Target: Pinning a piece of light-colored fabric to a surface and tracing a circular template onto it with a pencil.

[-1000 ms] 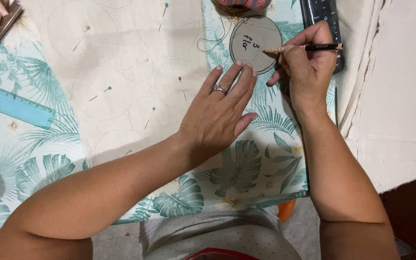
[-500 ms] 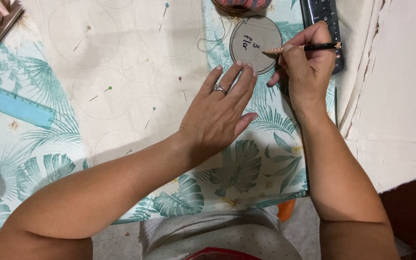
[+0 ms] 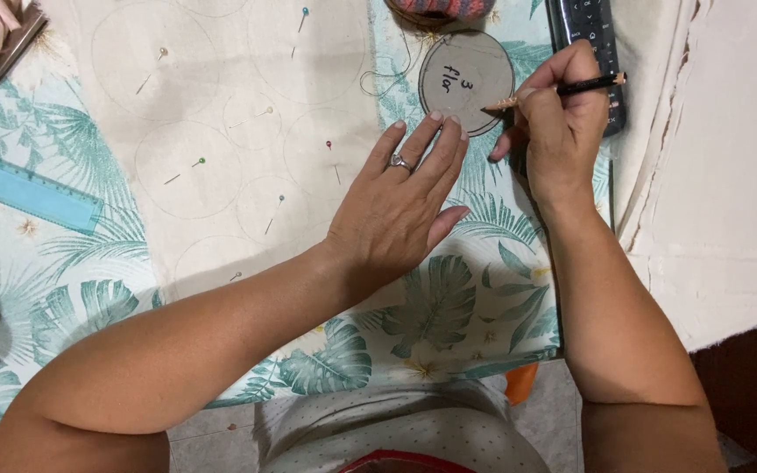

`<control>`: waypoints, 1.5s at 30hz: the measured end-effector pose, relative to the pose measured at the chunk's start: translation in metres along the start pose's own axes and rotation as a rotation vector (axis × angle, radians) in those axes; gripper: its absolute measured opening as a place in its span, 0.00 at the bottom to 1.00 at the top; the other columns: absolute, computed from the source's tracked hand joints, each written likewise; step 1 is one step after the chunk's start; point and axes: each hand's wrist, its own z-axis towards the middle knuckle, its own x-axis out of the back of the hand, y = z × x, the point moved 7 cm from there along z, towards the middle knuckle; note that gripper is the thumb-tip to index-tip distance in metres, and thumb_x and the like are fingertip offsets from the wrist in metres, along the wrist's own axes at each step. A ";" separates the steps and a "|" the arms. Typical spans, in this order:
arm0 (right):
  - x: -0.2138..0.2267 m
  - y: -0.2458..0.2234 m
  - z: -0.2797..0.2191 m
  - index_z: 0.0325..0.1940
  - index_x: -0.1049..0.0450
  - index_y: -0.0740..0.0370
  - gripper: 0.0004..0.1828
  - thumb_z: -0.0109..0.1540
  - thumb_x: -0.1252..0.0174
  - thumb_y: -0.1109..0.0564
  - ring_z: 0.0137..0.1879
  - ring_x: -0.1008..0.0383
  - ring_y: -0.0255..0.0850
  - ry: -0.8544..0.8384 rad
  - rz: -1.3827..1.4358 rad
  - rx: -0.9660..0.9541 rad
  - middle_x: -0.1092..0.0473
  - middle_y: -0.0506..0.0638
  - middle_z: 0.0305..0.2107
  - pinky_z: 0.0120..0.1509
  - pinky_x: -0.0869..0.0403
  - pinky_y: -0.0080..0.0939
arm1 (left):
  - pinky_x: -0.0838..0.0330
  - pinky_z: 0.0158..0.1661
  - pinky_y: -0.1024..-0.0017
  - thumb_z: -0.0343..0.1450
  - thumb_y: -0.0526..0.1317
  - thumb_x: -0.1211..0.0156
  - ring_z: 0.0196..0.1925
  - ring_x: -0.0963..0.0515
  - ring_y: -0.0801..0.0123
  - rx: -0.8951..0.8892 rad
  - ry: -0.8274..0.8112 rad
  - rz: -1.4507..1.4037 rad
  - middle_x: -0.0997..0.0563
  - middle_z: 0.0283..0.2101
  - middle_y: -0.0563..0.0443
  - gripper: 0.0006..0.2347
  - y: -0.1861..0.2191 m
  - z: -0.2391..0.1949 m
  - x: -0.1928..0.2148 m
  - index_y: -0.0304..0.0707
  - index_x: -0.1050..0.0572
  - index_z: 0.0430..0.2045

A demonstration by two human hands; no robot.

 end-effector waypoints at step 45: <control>-0.001 -0.001 0.000 0.31 0.43 0.64 0.05 0.60 0.57 0.61 0.16 0.37 0.39 -0.035 -0.039 0.036 0.44 0.51 0.21 0.17 0.38 0.30 | 0.48 0.59 0.64 0.72 0.56 0.60 0.62 0.41 0.62 0.001 -0.010 0.023 0.39 0.59 0.47 0.26 0.001 0.000 -0.002 0.35 0.40 0.56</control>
